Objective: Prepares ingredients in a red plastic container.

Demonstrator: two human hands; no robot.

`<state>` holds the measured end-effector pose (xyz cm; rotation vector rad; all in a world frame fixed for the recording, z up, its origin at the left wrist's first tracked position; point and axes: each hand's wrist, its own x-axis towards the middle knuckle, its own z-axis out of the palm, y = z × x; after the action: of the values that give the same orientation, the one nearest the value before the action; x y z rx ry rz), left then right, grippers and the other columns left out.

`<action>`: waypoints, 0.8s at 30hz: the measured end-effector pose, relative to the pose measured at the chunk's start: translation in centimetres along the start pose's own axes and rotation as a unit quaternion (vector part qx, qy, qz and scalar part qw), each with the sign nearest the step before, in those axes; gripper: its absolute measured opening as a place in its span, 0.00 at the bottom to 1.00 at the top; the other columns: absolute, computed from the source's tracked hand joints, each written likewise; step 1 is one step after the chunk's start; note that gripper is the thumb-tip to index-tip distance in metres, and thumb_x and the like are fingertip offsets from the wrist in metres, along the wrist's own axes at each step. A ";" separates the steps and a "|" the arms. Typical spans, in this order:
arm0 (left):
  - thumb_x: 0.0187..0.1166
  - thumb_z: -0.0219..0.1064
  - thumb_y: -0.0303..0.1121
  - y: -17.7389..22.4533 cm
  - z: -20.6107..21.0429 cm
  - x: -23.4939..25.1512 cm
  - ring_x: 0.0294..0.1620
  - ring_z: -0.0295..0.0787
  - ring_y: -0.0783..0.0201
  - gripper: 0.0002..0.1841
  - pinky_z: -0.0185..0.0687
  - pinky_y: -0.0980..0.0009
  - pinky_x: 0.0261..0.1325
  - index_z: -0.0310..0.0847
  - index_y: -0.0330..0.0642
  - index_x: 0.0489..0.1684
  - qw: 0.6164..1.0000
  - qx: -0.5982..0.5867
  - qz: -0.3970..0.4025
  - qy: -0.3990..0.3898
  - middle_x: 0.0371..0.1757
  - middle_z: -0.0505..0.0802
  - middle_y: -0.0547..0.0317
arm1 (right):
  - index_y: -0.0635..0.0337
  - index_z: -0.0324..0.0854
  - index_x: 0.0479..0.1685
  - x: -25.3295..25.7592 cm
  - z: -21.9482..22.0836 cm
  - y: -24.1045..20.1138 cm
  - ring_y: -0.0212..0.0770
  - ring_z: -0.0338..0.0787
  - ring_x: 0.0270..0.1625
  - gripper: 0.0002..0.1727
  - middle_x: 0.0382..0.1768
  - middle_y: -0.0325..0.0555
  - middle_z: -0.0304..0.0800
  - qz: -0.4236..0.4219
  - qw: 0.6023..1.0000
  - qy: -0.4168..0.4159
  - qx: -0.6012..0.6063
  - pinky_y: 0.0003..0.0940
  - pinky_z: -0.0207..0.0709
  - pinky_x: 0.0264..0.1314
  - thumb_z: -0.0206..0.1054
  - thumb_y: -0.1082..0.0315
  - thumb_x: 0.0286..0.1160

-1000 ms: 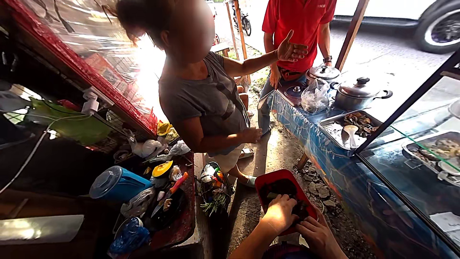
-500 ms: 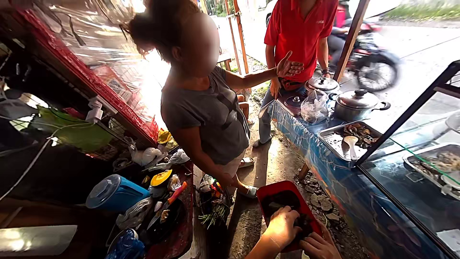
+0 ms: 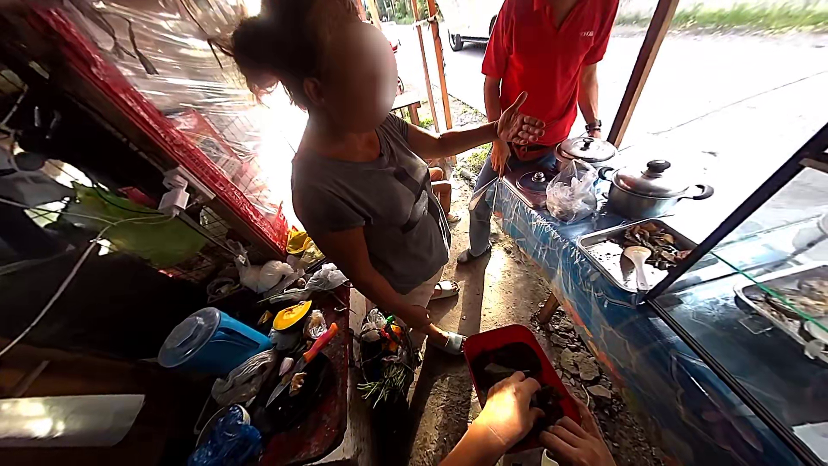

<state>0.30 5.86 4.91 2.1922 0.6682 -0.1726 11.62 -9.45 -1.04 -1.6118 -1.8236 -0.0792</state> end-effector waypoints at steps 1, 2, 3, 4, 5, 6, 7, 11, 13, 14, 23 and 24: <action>0.80 0.70 0.34 0.2 -0.1 -0.1 0.68 0.86 0.42 0.22 0.78 0.44 0.72 0.80 0.38 0.72 1.000 -0.002 -0.007 0.005 0.66 0.88 0.38 | 0.52 0.93 0.30 0.1 -0.1 0.0 0.44 0.94 0.42 0.09 0.28 0.40 0.93 -0.001 1.000 0.001 0.004 0.63 0.65 0.81 0.67 0.72 0.73; 0.80 0.70 0.34 0.4 -0.1 -0.1 0.69 0.85 0.42 0.24 0.78 0.43 0.73 0.78 0.39 0.75 1.000 -0.004 -0.013 0.012 0.68 0.87 0.38 | 0.52 0.93 0.31 0.1 -0.1 0.0 0.45 0.94 0.41 0.09 0.28 0.41 0.93 -0.002 1.000 0.000 0.008 0.63 0.65 0.81 0.67 0.72 0.73; 0.80 0.70 0.34 0.4 -0.2 0.0 0.70 0.85 0.42 0.26 0.78 0.43 0.73 0.76 0.40 0.78 1.000 -0.003 -0.020 0.016 0.69 0.87 0.38 | 0.53 0.93 0.31 0.2 -0.1 0.0 0.45 0.94 0.41 0.09 0.28 0.41 0.93 -0.003 1.000 -0.001 0.011 0.63 0.64 0.81 0.67 0.72 0.73; 0.80 0.70 0.35 0.4 -0.3 0.0 0.70 0.85 0.42 0.27 0.78 0.43 0.73 0.74 0.41 0.80 0.999 -0.001 -0.029 0.017 0.70 0.86 0.38 | 0.52 0.93 0.31 0.3 -0.1 0.1 0.44 0.94 0.41 0.10 0.28 0.40 0.93 -0.005 1.000 -0.001 0.011 0.63 0.64 0.81 0.66 0.72 0.73; 0.81 0.70 0.35 0.4 -0.3 0.0 0.71 0.85 0.42 0.28 0.78 0.44 0.73 0.74 0.42 0.81 0.999 0.001 -0.038 0.016 0.70 0.86 0.38 | 0.51 0.93 0.30 0.4 0.0 0.1 0.43 0.94 0.41 0.10 0.28 0.39 0.93 -0.008 1.000 0.001 0.008 0.61 0.64 0.81 0.66 0.72 0.74; 0.81 0.69 0.36 0.3 -0.4 -0.1 0.71 0.85 0.43 0.27 0.77 0.44 0.74 0.74 0.42 0.80 0.999 0.004 -0.045 0.014 0.70 0.86 0.39 | 0.50 0.92 0.30 0.4 0.2 0.1 0.42 0.94 0.41 0.11 0.28 0.38 0.93 -0.011 1.000 0.005 0.006 0.59 0.63 0.82 0.65 0.71 0.74; 0.81 0.69 0.36 0.3 -0.4 -0.1 0.71 0.84 0.43 0.27 0.77 0.44 0.74 0.75 0.42 0.80 0.999 0.006 -0.047 0.012 0.70 0.86 0.39 | 0.49 0.92 0.30 0.2 0.4 0.2 0.40 0.93 0.41 0.12 0.27 0.37 0.93 -0.013 1.000 0.009 0.003 0.58 0.63 0.83 0.64 0.71 0.76; 0.82 0.67 0.36 0.2 -0.3 0.2 0.72 0.84 0.44 0.24 0.77 0.44 0.74 0.78 0.41 0.76 0.999 0.010 -0.053 0.004 0.71 0.86 0.41 | 0.49 0.92 0.30 0.2 0.4 0.3 0.40 0.94 0.41 0.12 0.27 0.37 0.93 -0.008 1.000 0.012 0.005 0.59 0.63 0.83 0.64 0.72 0.75; 0.82 0.66 0.34 0.3 -0.3 0.2 0.71 0.85 0.44 0.22 0.78 0.44 0.73 0.79 0.41 0.75 0.998 0.010 -0.058 0.006 0.71 0.86 0.41 | 0.52 0.93 0.30 0.4 0.2 0.2 0.44 0.94 0.40 0.11 0.28 0.41 0.94 -0.002 1.000 0.001 0.023 0.63 0.65 0.81 0.65 0.74 0.73; 0.83 0.65 0.33 0.3 -0.2 0.1 0.71 0.85 0.44 0.21 0.78 0.44 0.73 0.80 0.41 0.74 0.998 0.010 -0.060 0.007 0.71 0.87 0.41 | 0.53 0.93 0.30 0.4 0.0 0.2 0.46 0.94 0.40 0.11 0.28 0.42 0.94 0.002 1.000 -0.005 0.028 0.65 0.65 0.79 0.65 0.75 0.72; 0.84 0.64 0.34 0.4 -0.1 0.5 0.72 0.84 0.45 0.20 0.77 0.46 0.74 0.81 0.43 0.73 0.998 0.012 -0.059 0.009 0.69 0.87 0.41 | 0.51 0.93 0.30 0.2 0.1 0.7 0.42 0.94 0.40 0.11 0.27 0.38 0.93 0.000 1.000 0.000 0.010 0.61 0.63 0.82 0.65 0.73 0.74; 0.84 0.64 0.34 0.5 -0.2 0.5 0.72 0.84 0.44 0.20 0.77 0.46 0.74 0.81 0.42 0.73 0.998 0.011 -0.059 0.010 0.69 0.87 0.41 | 0.50 0.92 0.30 0.3 0.1 0.7 0.42 0.93 0.40 0.11 0.27 0.38 0.93 -0.001 1.000 0.003 0.009 0.61 0.63 0.82 0.65 0.73 0.74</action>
<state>0.98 5.95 5.17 2.1791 0.8115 -0.2209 12.23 -9.02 -1.26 -1.5952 -1.8171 -0.0686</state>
